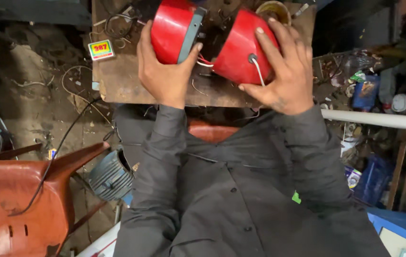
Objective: The person repairs a red cylindrical electric motor by connecting internal wires and securing the casing. They use a screwdriver to tighten terminal screws and pliers to strip or adjust wires, then reassemble the motor housing and test the power cord.
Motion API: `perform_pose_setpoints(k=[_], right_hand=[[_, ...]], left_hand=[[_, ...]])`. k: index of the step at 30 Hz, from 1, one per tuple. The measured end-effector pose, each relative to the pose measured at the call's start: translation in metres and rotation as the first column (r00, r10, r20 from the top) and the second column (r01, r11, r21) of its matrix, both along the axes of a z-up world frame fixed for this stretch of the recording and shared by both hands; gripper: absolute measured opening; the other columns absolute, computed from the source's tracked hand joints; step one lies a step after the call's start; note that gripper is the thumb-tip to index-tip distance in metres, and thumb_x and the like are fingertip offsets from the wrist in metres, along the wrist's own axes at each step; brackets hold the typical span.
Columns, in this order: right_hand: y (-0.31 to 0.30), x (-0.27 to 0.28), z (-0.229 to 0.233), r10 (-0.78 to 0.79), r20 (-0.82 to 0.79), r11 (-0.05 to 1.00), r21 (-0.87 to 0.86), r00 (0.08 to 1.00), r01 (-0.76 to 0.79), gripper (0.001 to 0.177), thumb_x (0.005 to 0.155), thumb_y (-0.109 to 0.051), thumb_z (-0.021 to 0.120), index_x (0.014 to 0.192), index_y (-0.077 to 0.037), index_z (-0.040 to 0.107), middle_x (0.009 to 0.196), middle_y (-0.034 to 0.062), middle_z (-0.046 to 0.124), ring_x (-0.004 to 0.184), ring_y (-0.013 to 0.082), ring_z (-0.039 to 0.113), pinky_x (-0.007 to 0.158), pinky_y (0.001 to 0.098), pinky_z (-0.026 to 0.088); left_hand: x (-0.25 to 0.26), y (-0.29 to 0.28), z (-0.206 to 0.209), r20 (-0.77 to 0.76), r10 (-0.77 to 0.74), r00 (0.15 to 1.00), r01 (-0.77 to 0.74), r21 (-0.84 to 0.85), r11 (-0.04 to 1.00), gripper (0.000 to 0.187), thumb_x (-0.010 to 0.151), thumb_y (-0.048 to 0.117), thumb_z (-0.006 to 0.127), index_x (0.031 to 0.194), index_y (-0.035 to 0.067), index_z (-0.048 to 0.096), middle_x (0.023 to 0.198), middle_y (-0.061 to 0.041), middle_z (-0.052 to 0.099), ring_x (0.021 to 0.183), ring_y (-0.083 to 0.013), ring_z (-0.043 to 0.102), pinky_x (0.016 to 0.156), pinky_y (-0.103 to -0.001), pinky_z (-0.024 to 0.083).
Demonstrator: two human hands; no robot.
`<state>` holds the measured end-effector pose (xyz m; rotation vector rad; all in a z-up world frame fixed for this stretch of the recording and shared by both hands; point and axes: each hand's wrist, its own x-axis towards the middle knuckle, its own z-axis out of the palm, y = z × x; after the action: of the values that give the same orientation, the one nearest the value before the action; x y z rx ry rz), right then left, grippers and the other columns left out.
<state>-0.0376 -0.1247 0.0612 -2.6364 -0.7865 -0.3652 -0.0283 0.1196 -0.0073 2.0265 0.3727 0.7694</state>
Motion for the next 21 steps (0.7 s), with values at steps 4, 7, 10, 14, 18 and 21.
perform_pose_setpoints(k=[4, 7, 10, 14, 18, 21], right_hand=[[0.004, 0.024, -0.002, 0.174, -0.01, 0.983, -0.059, 0.985, -0.175, 0.096, 0.08, -0.054, 0.088, 0.158, -0.011, 0.052, 0.164, 0.0145, 0.042, 0.148, 0.0408, 0.041, 0.121, 0.0555, 0.033], [0.004, 0.026, 0.0, 0.221, -0.064, 0.971, -0.081, 0.973, -0.225, 0.096, 0.082, -0.054, 0.085, 0.16, -0.012, 0.049, 0.167, 0.0144, 0.039, 0.15, 0.0413, 0.037, 0.122, 0.0566, 0.031], [0.003, 0.022, 0.0, 0.198, -0.086, 0.978, -0.057, 0.977, -0.203, 0.097, 0.083, -0.056, 0.084, 0.162, -0.013, 0.047, 0.169, 0.014, 0.036, 0.153, 0.0415, 0.034, 0.124, 0.0569, 0.03], [0.004, 0.016, -0.002, 0.148, -0.078, 0.987, -0.05, 0.986, -0.152, 0.101, 0.079, -0.056, 0.085, 0.162, -0.013, 0.046, 0.169, 0.014, 0.033, 0.156, 0.0415, 0.029, 0.124, 0.0582, 0.027], [0.013, -0.002, -0.008, 0.012, 0.009, 0.995, -0.097, 1.0, -0.011, 0.099, 0.079, -0.053, 0.087, 0.16, -0.011, 0.046, 0.168, 0.0159, 0.032, 0.155, 0.0413, 0.027, 0.122, 0.062, 0.023], [0.02, -0.025, -0.02, -0.084, 0.072, 0.994, -0.057, 0.994, 0.088, 0.093, 0.087, -0.047, 0.087, 0.161, -0.01, 0.045, 0.169, 0.0153, 0.032, 0.157, 0.0396, 0.027, 0.124, 0.0606, 0.023]], left_hand=[[0.011, 0.001, -0.005, -0.014, 0.011, 1.0, -0.011, 0.024, 1.0, 0.096, 0.071, 0.04, 0.103, 0.145, 0.01, 0.051, 0.137, -0.012, 0.064, 0.129, -0.0336, 0.063, 0.109, -0.041, 0.052], [0.015, -0.002, -0.007, 0.001, 0.007, 1.0, -0.007, 0.07, 0.998, 0.102, 0.071, 0.047, 0.102, 0.148, 0.01, 0.047, 0.142, -0.013, 0.06, 0.133, -0.0351, 0.058, 0.111, -0.043, 0.05], [0.014, 0.001, -0.009, 0.01, -0.003, 1.0, 0.003, 0.072, 0.997, 0.106, 0.071, 0.049, 0.102, 0.15, 0.01, 0.043, 0.145, -0.015, 0.056, 0.136, -0.0369, 0.055, 0.113, -0.044, 0.048], [0.006, 0.004, -0.016, -0.004, -0.053, 0.999, 0.053, 0.011, 0.999, 0.108, 0.072, 0.046, 0.1, 0.153, 0.008, 0.039, 0.146, -0.017, 0.054, 0.137, -0.0377, 0.054, 0.115, -0.045, 0.047], [-0.001, 0.008, -0.019, 0.06, -0.111, 0.992, 0.109, 0.027, 0.994, 0.11, 0.074, 0.041, 0.101, 0.155, 0.006, 0.034, 0.151, -0.02, 0.047, 0.142, -0.0396, 0.047, 0.12, -0.046, 0.042], [-0.009, 0.011, -0.024, 0.051, -0.126, 0.991, 0.126, 0.007, 0.992, 0.111, 0.074, 0.039, 0.101, 0.155, 0.005, 0.033, 0.151, -0.021, 0.045, 0.143, -0.04, 0.046, 0.121, -0.047, 0.041]])
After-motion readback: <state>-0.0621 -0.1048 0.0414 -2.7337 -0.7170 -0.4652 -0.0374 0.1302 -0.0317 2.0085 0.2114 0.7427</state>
